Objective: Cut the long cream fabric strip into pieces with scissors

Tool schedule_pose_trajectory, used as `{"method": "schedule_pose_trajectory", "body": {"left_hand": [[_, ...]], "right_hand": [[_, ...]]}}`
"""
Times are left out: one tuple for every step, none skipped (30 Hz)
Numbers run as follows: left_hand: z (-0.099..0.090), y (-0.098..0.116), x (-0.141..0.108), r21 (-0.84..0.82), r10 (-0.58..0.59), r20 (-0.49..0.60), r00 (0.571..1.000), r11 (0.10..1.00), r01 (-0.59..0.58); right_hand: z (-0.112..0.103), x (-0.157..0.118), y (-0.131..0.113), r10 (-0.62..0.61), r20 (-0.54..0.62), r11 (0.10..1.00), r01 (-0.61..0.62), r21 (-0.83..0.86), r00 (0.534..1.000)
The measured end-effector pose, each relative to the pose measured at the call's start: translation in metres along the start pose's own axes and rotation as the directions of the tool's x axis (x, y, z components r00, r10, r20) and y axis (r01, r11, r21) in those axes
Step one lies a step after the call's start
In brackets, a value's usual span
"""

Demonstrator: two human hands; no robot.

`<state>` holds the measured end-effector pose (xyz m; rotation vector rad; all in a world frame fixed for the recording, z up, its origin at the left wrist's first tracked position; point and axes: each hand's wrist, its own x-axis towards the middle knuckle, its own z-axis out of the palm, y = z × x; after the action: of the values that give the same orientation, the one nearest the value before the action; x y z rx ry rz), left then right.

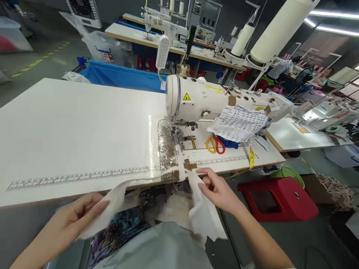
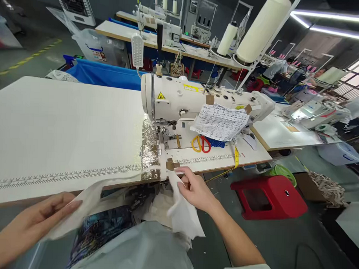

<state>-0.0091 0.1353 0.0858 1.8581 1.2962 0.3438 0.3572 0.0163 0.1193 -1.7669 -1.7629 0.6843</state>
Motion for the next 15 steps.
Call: {"method": "schedule_pose_trajectory", "body": {"left_hand": [[0.005, 0.007, -0.001, -0.148, -0.063, 0.133, 0.989, 0.986, 0.082], [0.01, 0.013, -0.001, -0.274, -0.077, 0.243, 0.967, 0.951, 0.144], [0.015, 0.019, 0.001, -0.369, -0.061, 0.317, 0.946, 0.912, 0.182], [0.02, 0.025, 0.003, -0.423, -0.031, 0.355, 0.934, 0.886, 0.191], [0.025, 0.03, 0.005, -0.456, 0.004, 0.374, 0.927, 0.871, 0.18], [0.028, 0.035, 0.007, -0.481, 0.042, 0.384, 0.922, 0.862, 0.161], [0.03, 0.04, 0.01, -0.502, 0.078, 0.389, 0.918, 0.853, 0.14], [0.031, 0.044, 0.011, -0.521, 0.114, 0.387, 0.915, 0.846, 0.116], [0.031, 0.047, 0.013, -0.535, 0.151, 0.382, 0.912, 0.841, 0.085], [0.031, 0.05, 0.015, -0.544, 0.187, 0.374, 0.908, 0.837, 0.052], [0.031, 0.051, 0.016, -0.548, 0.217, 0.369, 0.904, 0.836, 0.023], [0.031, 0.052, 0.018, -0.546, 0.238, 0.368, 0.899, 0.838, 0.002], [0.031, 0.052, 0.02, -0.539, 0.25, 0.372, 0.894, 0.842, -0.011], [0.031, 0.051, 0.022, -0.53, 0.254, 0.379, 0.89, 0.848, -0.017], [0.032, 0.051, 0.024, -0.517, 0.253, 0.386, 0.887, 0.856, -0.019]], "right_hand": [[0.0, 0.001, -0.01, -0.004, 0.026, 0.999, 0.002, 0.051, 1.0], [0.001, 0.003, -0.02, -0.025, 0.057, 0.997, 0.021, 0.076, 0.998], [0.003, 0.005, -0.028, -0.06, 0.093, 0.996, 0.053, 0.076, 0.994], [0.005, 0.007, -0.035, -0.106, 0.132, 0.993, 0.099, 0.059, 0.986], [0.007, 0.009, -0.04, -0.159, 0.175, 0.987, 0.156, 0.031, 0.972], [0.01, 0.012, -0.044, -0.219, 0.219, 0.975, 0.224, 0.001, 0.951], [0.013, 0.014, -0.046, -0.281, 0.26, 0.954, 0.299, -0.034, 0.924], [0.016, 0.017, -0.048, -0.335, 0.287, 0.925, 0.371, -0.079, 0.898], [0.019, 0.019, -0.05, -0.377, 0.296, 0.892, 0.43, -0.142, 0.878], [0.021, 0.022, -0.052, -0.403, 0.294, 0.852, 0.473, -0.226, 0.867], [0.023, 0.024, -0.054, -0.421, 0.287, 0.803, 0.501, -0.322, 0.86], [0.023, 0.026, -0.058, -0.435, 0.283, 0.746, 0.518, -0.418, 0.855], [0.023, 0.028, -0.064, -0.447, 0.281, 0.688, 0.527, -0.498, 0.849], [0.022, 0.03, -0.07, -0.464, 0.283, 0.638, 0.538, -0.551, 0.839], [0.02, 0.031, -0.078, -0.485, 0.288, 0.603, 0.555, -0.574, 0.826]]}}
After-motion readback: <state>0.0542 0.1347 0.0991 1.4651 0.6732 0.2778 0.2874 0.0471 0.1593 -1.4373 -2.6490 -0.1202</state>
